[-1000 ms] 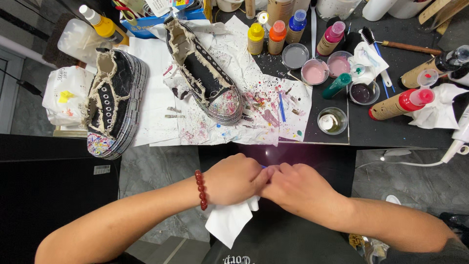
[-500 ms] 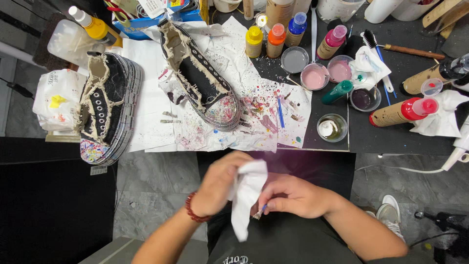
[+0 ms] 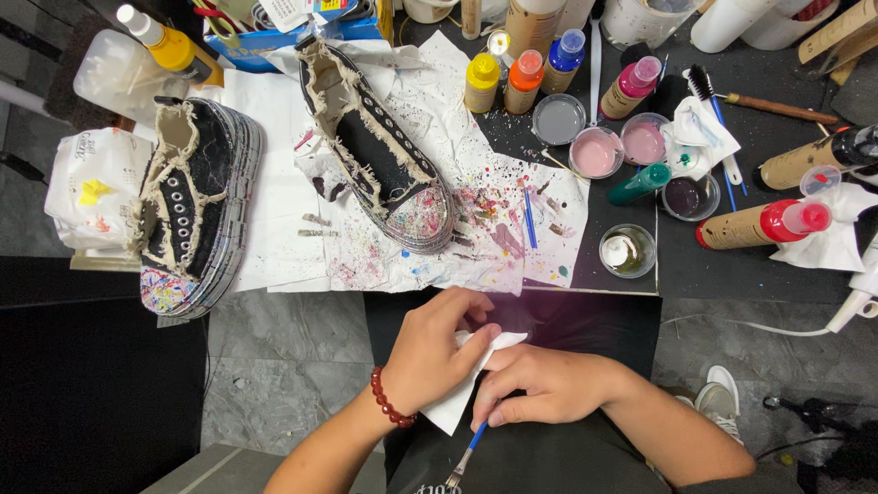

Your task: The person mixes liquid from different bottles into a small container using a brush.

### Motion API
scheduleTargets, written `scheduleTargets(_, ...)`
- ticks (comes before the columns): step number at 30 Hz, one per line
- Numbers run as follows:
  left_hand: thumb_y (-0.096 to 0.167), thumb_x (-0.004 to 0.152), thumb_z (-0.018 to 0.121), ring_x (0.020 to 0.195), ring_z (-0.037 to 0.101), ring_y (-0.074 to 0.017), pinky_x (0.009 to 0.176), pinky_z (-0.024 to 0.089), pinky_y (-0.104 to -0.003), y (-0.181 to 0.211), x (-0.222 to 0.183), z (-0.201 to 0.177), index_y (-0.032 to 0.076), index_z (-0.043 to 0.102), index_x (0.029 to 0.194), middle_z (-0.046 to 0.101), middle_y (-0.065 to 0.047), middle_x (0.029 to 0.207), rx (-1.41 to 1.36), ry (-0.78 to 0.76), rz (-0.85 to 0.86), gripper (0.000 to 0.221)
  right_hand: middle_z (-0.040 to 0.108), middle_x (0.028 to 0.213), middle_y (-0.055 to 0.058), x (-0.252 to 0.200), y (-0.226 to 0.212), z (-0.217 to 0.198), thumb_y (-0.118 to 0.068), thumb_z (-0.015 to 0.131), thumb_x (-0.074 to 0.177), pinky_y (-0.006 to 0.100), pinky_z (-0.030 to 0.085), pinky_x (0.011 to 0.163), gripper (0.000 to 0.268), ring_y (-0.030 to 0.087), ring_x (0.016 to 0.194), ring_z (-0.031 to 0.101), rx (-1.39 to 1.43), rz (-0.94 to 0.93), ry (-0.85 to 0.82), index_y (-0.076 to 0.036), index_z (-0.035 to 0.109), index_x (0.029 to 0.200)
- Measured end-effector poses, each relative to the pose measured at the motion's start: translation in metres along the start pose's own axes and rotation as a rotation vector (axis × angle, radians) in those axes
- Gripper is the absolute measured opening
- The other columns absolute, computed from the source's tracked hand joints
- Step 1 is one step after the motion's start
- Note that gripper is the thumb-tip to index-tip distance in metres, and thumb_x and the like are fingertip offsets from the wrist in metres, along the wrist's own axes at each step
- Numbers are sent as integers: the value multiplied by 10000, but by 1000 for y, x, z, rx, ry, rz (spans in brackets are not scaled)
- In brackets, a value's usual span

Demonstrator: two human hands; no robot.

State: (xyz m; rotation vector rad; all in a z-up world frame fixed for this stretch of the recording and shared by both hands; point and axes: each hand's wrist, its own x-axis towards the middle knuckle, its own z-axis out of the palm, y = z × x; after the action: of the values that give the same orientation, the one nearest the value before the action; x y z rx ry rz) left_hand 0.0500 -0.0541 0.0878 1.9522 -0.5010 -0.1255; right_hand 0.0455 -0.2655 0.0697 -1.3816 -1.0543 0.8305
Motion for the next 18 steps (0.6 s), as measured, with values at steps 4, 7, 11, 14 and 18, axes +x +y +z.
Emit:
scheduleTargets(4,163,952,715,785,674,-225,693,532,-330,3,0,0,105,692,970,678,-32,885,141,90,402,66,768,1140,134,-14,4,-8,-105,631,1058,361,546,967,109,259,1081,730,350,-99,72,-18,696,1067)
scheduleTargets(7,168,897,749,658,593,-231,588,478,-356,-1,-1,2,-2,740,1079,624,-62,811,309,-10,537,250,753,1089,146,-24,8,-5,-71,647,1025,355,585,925,78,246,1055,753,644,19,80,-1,677,1036)
scheduleTargets(11,193,872,749,594,570,-235,528,440,-370,-12,-4,5,54,653,792,560,-59,684,394,-84,572,186,763,1048,169,-28,18,0,-36,621,1040,325,560,916,102,230,1027,728,596,51,28,25,691,1084)
scheduleTargets(14,209,879,731,558,579,-244,502,441,-387,-15,-2,6,84,611,685,566,-55,624,428,-149,511,260,763,1031,140,-27,21,5,-47,617,1032,315,579,890,101,210,1009,732,684,107,29,12,683,1080)
scheduleTargets(18,222,944,678,577,610,-261,519,455,-410,-12,2,9,115,623,671,613,-49,632,397,-260,322,299,762,1013,135,-30,19,5,-46,620,1028,306,587,853,97,210,974,737,612,130,29,10,685,1075)
